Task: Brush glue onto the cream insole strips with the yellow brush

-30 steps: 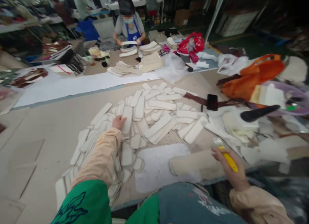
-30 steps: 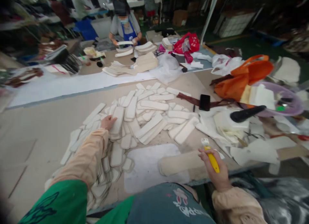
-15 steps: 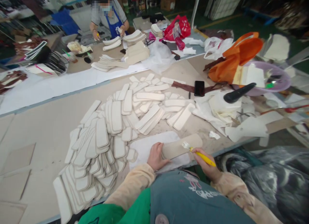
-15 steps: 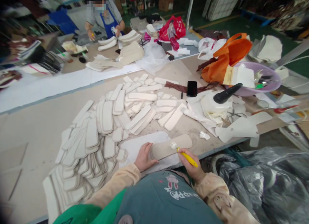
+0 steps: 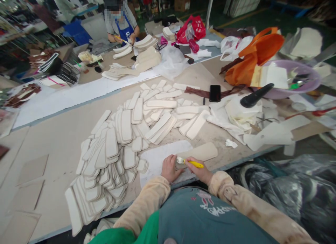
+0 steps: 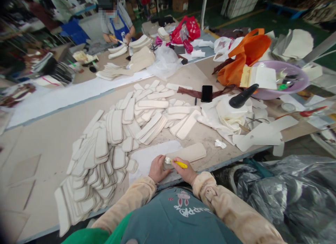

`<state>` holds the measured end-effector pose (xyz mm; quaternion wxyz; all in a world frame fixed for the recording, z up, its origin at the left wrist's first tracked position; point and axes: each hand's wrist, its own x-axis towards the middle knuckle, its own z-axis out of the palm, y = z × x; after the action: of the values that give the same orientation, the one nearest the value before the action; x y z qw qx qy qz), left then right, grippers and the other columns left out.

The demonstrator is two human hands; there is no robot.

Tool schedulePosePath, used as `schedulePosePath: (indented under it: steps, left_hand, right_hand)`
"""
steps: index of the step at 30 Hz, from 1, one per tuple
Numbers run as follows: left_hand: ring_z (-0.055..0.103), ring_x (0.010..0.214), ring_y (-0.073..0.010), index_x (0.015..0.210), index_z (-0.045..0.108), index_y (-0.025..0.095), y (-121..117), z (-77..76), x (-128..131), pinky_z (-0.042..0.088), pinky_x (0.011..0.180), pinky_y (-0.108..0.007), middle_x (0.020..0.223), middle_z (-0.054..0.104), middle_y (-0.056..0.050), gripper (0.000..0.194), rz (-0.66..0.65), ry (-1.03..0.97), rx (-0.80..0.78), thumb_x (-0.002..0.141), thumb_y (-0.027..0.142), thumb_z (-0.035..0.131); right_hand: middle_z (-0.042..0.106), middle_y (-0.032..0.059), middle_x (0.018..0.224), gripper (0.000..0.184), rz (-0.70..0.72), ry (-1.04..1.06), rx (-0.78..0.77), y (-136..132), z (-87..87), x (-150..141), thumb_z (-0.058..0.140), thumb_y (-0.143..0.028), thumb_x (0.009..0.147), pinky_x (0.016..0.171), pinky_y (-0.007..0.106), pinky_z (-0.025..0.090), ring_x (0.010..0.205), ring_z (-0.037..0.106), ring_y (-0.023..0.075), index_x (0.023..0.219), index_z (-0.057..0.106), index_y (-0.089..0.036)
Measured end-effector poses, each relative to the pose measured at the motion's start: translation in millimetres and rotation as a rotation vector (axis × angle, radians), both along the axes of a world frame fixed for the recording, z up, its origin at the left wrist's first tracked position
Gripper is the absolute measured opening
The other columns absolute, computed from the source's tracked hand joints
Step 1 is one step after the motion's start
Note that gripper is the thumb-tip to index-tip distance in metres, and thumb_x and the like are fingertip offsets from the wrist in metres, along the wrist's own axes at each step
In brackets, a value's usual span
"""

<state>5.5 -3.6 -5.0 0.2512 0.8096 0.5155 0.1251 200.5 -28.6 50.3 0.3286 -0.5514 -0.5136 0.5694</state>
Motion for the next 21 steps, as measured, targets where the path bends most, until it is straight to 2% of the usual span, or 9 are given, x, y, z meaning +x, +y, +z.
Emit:
schedulePosePath:
  steps: [3, 7, 11, 17, 19, 21]
  left_hand:
    - [0.051, 0.112, -0.0291, 0.126, 0.044, 0.017, -1, 0.0, 0, 0.044, 0.095, -0.047, 0.123, 0.052, -0.014, 0.075, 0.010, -0.007, -0.002, 0.063, 0.044, 0.075]
    - [0.051, 0.113, -0.0297, 0.126, 0.045, 0.016, -2, 1.3, 0, 0.044, 0.097, -0.047, 0.126, 0.051, -0.015, 0.073, 0.023, 0.022, -0.014, 0.064, 0.041, 0.074]
    - [0.051, 0.113, -0.0297, 0.126, 0.046, 0.016, -1, 2.0, -1, 0.044, 0.097, -0.047, 0.127, 0.051, -0.014, 0.068, 0.005, 0.036, -0.024, 0.068, 0.042, 0.072]
    - [0.052, 0.114, -0.0292, 0.127, 0.047, 0.018, 0, 0.7, -2, 0.045, 0.096, -0.047, 0.127, 0.052, -0.014, 0.067, 0.000, 0.037, -0.019, 0.069, 0.042, 0.070]
    - [0.051, 0.115, -0.0294, 0.127, 0.046, 0.018, 0, -0.1, -2, 0.045, 0.097, -0.047, 0.128, 0.051, -0.014, 0.068, -0.001, 0.044, -0.021, 0.069, 0.043, 0.070]
    - [0.051, 0.116, -0.0292, 0.127, 0.046, 0.018, 0, -0.4, -3, 0.045, 0.098, -0.047, 0.129, 0.051, -0.014, 0.069, 0.000, 0.052, -0.028, 0.068, 0.044, 0.071]
  right_hand:
    - [0.045, -0.0072, 0.055, 0.027, -0.017, -0.025, 0.006, 2, -5.6, 0, 0.045, -0.045, 0.089, 0.058, 0.024, 0.038, 0.053, 0.045, 0.0115, 0.080, 0.055, -0.022]
    - [0.045, -0.0070, 0.055, 0.027, -0.110, -0.083, -0.012, 0, -10.0, 12, 0.046, -0.046, 0.087, 0.056, 0.024, 0.037, 0.053, 0.046, 0.0121, 0.082, 0.057, -0.022]
    - [0.044, -0.0067, 0.053, 0.029, -0.261, -0.130, -0.008, 1, -11.8, 45, 0.047, -0.049, 0.085, 0.055, 0.025, 0.039, 0.052, 0.046, 0.0133, 0.080, 0.057, -0.022]
    - [0.046, -0.0048, 0.052, 0.036, -0.533, -0.242, 0.007, 0, -10.5, 118, 0.055, -0.057, 0.078, 0.053, 0.028, 0.040, 0.050, 0.045, 0.0149, 0.080, 0.057, -0.021]
    - [0.047, -0.0045, 0.054, 0.036, -0.568, -0.278, 0.038, -3, -6.0, 128, 0.055, -0.057, 0.078, 0.054, 0.028, 0.040, 0.051, 0.046, 0.0146, 0.080, 0.057, -0.021]
    - [0.047, -0.0048, 0.055, 0.035, -0.555, -0.255, 0.063, -7, -0.2, 121, 0.055, -0.056, 0.080, 0.056, 0.027, 0.040, 0.053, 0.046, 0.0137, 0.082, 0.057, -0.021]
